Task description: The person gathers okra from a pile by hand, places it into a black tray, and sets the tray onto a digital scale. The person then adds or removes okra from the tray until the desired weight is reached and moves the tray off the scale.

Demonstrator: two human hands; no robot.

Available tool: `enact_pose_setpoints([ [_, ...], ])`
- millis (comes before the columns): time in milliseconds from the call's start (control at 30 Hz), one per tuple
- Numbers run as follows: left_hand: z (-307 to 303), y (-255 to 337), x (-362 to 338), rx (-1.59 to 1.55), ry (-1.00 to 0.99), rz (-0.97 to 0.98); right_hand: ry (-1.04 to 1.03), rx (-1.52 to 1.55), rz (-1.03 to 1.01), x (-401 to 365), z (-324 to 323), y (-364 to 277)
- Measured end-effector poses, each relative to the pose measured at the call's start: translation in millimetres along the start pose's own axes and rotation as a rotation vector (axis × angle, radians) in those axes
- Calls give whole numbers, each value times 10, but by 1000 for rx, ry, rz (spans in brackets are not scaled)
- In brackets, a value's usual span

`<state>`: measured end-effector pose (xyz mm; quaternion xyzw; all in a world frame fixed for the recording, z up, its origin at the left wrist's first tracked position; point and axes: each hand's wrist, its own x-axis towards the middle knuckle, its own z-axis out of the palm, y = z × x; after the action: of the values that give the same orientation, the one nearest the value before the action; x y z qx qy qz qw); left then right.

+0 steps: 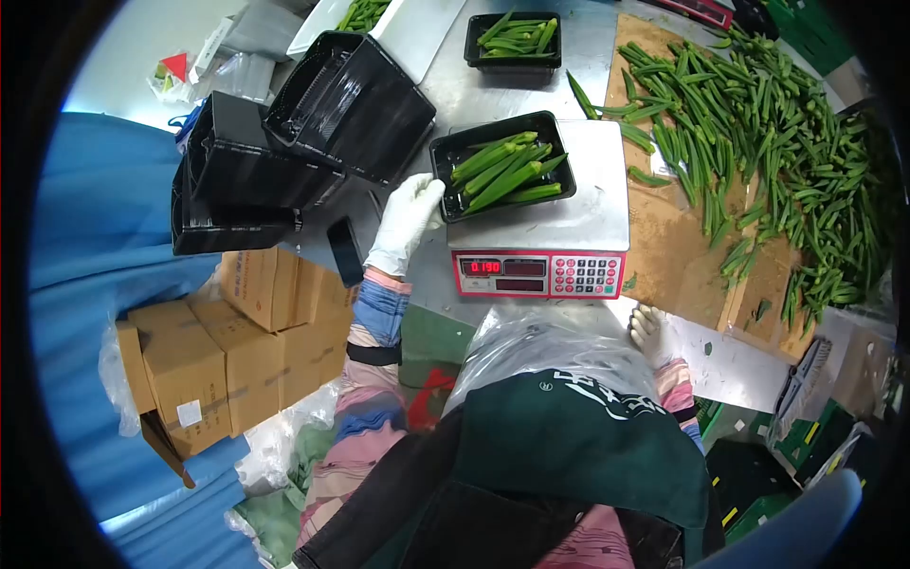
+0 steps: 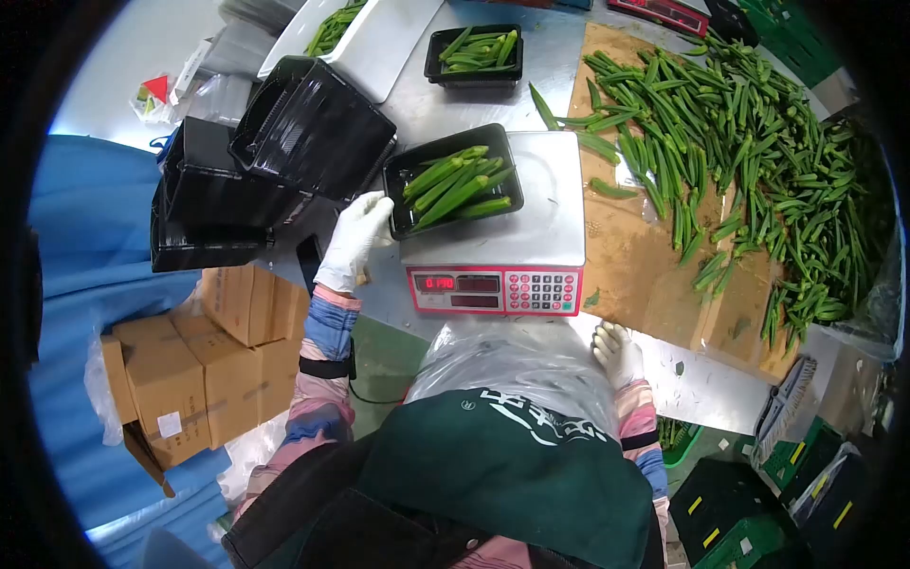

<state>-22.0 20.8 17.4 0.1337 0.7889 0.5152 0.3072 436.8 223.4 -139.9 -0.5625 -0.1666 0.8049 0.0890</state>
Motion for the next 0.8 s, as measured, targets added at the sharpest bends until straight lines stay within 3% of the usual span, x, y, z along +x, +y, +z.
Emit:
enact_pose_setpoints([
  [67,70,-189,167,14,-70,89,-6,24,0,20,-22,14],
  [200,248,154,303,41,-70,-54,20,13,12,17,-17,18],
  [433,420,691,1444,-26,-142,64,36,3,21,75,-82,69],
  [467,517,754,1628,-110,-91,136,38,5,22,68,-72,56],
  [500,535,848,1799,37,-50,254,40,6,23,51,-48,38],
  [600,592,953,2479,-45,-41,110,68,26,34,-33,69,18],
  [733,601,880,3083,0,-5,253,83,24,40,1,41,51],
  [800,679,780,3243,-38,46,209,101,19,49,12,47,55],
])
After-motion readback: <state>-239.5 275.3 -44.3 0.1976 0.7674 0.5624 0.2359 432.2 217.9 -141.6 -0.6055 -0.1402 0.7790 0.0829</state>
